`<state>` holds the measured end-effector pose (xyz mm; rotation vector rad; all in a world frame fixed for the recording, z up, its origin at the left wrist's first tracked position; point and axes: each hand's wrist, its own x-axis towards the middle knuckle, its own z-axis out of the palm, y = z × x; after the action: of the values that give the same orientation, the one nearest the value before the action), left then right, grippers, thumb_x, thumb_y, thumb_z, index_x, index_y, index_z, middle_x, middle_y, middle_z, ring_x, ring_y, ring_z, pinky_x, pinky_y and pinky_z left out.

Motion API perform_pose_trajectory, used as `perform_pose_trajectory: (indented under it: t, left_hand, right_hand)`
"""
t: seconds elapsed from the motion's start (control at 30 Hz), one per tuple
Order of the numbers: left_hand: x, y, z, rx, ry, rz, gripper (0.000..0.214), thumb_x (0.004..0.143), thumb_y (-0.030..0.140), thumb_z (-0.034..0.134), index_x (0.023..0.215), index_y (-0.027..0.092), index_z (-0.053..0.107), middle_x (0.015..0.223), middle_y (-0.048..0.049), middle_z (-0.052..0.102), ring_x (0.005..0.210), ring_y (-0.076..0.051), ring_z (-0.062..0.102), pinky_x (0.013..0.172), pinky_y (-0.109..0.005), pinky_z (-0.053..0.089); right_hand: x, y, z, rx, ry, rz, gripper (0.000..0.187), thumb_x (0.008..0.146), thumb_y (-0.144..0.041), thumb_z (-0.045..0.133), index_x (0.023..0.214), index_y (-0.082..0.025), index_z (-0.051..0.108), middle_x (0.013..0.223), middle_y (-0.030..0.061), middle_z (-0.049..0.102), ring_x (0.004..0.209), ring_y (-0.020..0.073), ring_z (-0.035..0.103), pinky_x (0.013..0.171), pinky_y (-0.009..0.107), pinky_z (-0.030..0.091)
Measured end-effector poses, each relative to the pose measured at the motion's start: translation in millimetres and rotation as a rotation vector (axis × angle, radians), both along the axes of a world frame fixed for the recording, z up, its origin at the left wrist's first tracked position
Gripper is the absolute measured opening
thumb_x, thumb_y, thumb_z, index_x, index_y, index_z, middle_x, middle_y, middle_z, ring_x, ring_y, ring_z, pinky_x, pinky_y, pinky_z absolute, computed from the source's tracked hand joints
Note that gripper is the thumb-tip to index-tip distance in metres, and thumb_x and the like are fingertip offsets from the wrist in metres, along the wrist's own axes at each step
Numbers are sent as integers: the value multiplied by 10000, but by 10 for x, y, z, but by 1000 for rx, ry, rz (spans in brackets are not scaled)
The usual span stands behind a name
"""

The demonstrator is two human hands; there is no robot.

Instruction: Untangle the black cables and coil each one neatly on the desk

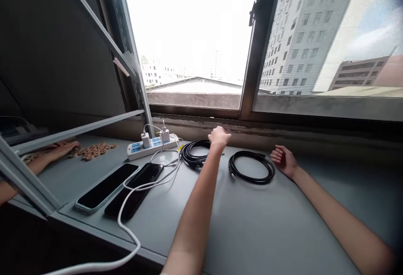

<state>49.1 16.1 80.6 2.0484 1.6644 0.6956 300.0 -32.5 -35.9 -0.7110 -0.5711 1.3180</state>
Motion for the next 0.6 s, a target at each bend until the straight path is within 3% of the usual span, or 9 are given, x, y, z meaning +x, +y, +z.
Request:
perform_pose_trajectory:
  t: [0.13,0.23,0.4,0.5,0.6]
  left_hand:
    - [-148,181,-102,-107,68,30,222,747,277,644,928,149,645,1030,-128,634,1014,-271,574,863,-340,443]
    - [-194,263,-141,-192,134,22,355,665,335,744,922,118,630,1003,-146,638,946,-282,603,803,-325,473]
    - [-202,358,-215,-229,233,93,409,577,219,812,919,108,619,1058,-189,606,1020,-330,562,789,-346,477]
    - [-222,379,-292,-228,244,98,334,645,235,780,906,113,610,1002,-155,619,976,-278,582,779,-342,486]
    - [-259,376,-374,-184,184,46,253,806,336,649,906,110,596,896,-78,620,828,-184,605,743,-329,502]
  right_hand:
    - [-27,-2,30,-16,20,-11,417,747,-161,595,550,-193,230,435,-64,257,340,45,252,263,145,266]
    - [-47,-7,53,-26,43,-16,406,765,-158,578,551,-194,235,435,-67,258,337,43,247,263,147,256]
    - [-74,-10,78,-29,55,-25,403,799,-158,547,541,-197,240,429,-68,259,335,46,245,267,151,247]
    - [-81,-3,81,-26,53,-31,416,823,-171,543,531,-196,247,425,-71,253,338,48,242,269,151,235]
    - [-82,14,77,-23,51,-39,423,872,-193,518,530,-184,268,437,-83,247,343,43,243,283,144,213]
